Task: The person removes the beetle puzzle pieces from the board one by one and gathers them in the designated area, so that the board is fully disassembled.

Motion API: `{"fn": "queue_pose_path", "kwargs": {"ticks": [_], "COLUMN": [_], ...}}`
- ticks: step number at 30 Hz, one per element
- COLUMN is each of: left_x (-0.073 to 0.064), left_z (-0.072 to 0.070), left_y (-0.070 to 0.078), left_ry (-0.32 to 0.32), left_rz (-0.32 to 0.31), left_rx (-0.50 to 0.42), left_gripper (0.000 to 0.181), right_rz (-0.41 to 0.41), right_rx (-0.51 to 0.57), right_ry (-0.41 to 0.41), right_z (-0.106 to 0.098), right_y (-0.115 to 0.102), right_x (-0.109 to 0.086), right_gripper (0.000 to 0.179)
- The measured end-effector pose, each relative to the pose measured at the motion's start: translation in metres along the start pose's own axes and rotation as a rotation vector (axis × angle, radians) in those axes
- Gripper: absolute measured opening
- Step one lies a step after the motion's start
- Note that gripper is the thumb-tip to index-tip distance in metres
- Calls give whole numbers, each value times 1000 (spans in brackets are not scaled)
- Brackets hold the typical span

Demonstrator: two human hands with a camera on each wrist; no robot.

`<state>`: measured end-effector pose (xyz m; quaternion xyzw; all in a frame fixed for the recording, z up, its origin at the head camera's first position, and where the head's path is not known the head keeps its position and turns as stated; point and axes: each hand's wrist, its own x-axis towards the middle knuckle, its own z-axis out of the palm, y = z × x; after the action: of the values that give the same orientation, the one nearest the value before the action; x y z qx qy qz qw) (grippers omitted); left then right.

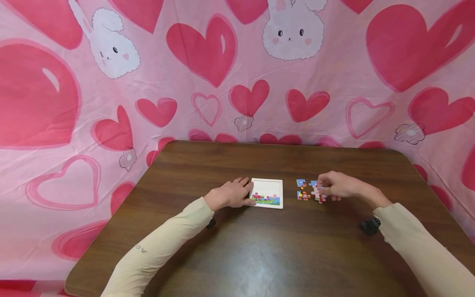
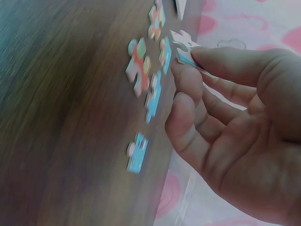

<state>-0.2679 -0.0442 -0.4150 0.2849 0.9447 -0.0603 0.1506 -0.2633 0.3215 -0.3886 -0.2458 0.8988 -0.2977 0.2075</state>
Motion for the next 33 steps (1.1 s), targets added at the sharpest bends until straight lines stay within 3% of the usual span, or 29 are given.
{"fn": "queue_pose_path", "kwargs": {"ticks": [10,18,25,33], "left_x": [0,1,2,2], "left_z": [0,2,2,3], "left_y": [1,1,1,1], "left_ry": [10,24,18,22], "left_rz": [-3,-1,1,-8], "left_rx": [5,19,14,18], "left_gripper": [81,80,81,82], "right_rz": [35,71,153,226], "right_rx": [-12,49,86,-76], "right_ry": [-22,-38,-51,-2], "right_z": [-5,-6,-6,-6], "right_y": [21,41,48,37], "right_x": [-15,-21,-21,-15], "right_gripper": [8,8,22,34]}}
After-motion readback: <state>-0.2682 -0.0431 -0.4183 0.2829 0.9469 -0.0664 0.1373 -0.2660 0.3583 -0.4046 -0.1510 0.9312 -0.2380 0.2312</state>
